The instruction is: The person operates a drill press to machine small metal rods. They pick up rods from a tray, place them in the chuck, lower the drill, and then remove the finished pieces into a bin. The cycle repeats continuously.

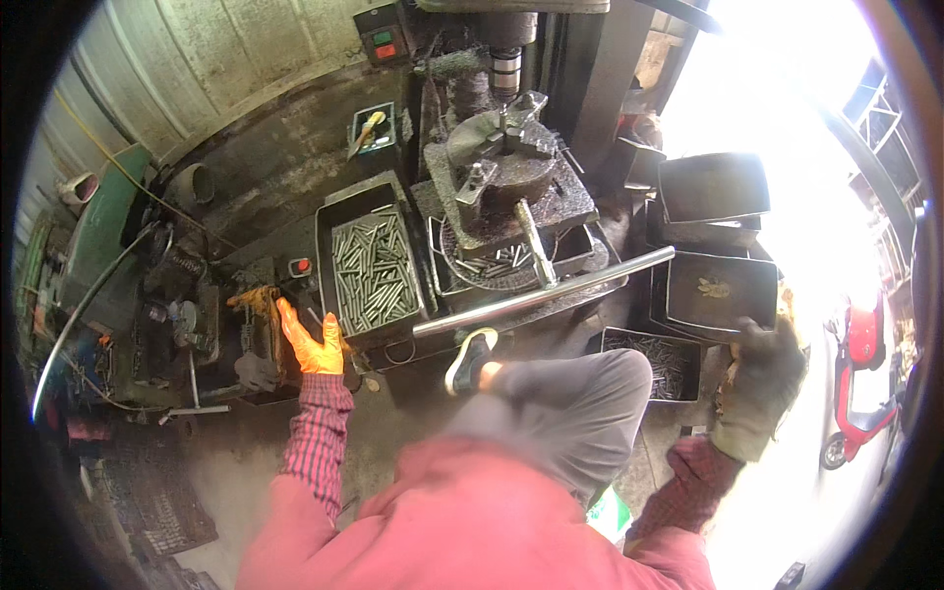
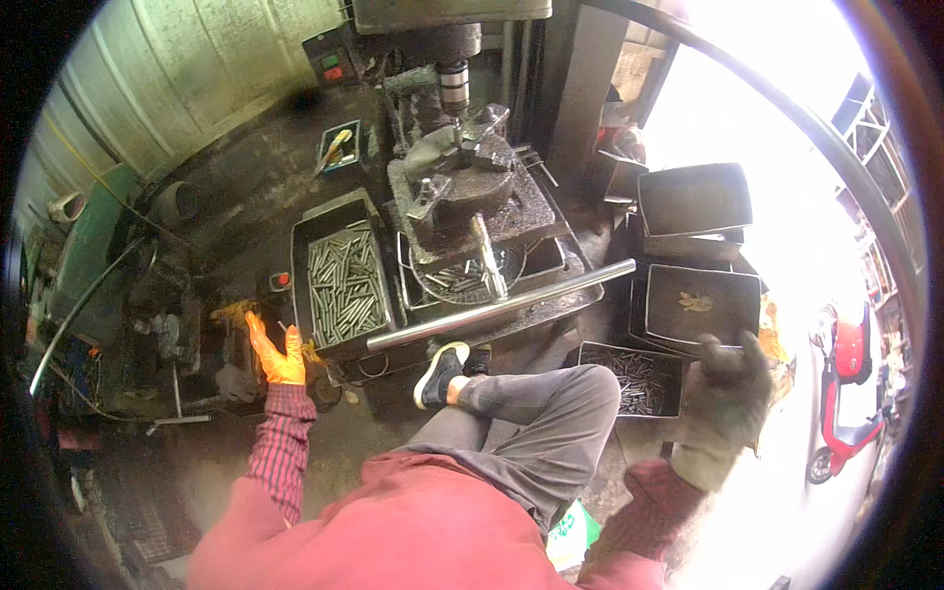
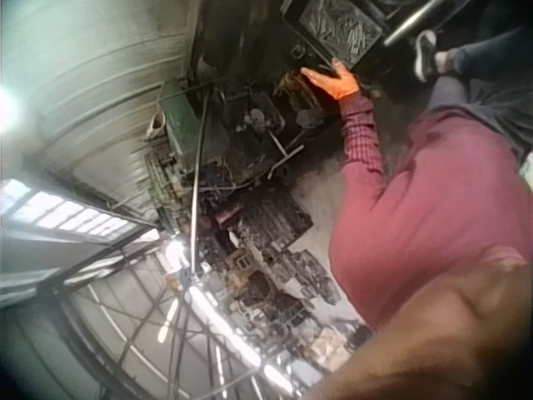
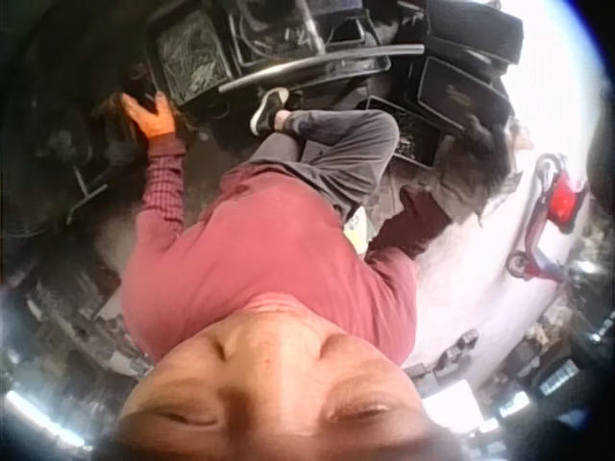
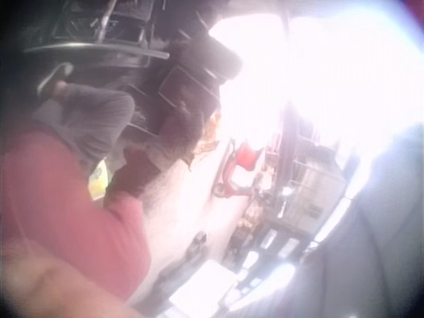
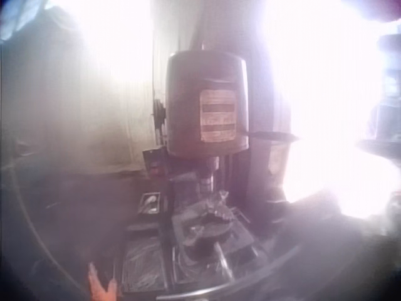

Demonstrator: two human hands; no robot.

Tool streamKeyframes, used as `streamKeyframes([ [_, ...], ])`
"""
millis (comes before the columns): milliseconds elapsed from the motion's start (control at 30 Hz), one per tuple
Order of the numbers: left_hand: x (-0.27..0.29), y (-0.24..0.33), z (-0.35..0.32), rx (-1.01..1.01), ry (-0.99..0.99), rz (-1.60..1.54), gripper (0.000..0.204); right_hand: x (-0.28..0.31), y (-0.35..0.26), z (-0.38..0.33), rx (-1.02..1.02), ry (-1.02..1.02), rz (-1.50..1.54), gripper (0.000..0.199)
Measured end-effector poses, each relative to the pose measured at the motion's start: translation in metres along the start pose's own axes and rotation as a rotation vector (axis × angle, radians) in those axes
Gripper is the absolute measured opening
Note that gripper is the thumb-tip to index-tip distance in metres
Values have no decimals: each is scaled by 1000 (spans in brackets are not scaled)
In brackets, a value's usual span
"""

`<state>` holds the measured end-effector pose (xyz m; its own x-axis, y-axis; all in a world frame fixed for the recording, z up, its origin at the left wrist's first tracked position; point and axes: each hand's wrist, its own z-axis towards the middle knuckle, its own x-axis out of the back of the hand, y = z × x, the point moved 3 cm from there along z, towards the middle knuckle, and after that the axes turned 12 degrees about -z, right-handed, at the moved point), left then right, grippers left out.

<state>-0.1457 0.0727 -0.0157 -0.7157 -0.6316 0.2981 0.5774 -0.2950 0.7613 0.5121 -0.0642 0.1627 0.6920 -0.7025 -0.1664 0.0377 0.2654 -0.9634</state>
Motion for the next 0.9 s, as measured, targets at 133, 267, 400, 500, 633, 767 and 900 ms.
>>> streamKeyframes([
  [133,-64,129,16,-109,-709,-281,82,-91,66,19,-99,-63,-104,45],
  [267,-142,174,-1,-276,-1285,106,86,-158,104,26,234,-148,-902,51],
  [400,-165,153,-11,8,-1406,39,46,-188,124,33,-484,-74,493,56],
  [500,-169,128,-22,11,-1383,-132,38,-210,106,37,-509,-135,557,51],
  [633,-192,96,-59,-182,-1153,-271,37,-236,67,24,-425,-184,491,47],
  [767,-265,100,-118,-28,-948,-177,51,-268,24,-6,-227,-434,71,45],
  [900,-232,98,-144,-133,-819,-44,121,-280,3,-23,-184,-406,-113,51],
])
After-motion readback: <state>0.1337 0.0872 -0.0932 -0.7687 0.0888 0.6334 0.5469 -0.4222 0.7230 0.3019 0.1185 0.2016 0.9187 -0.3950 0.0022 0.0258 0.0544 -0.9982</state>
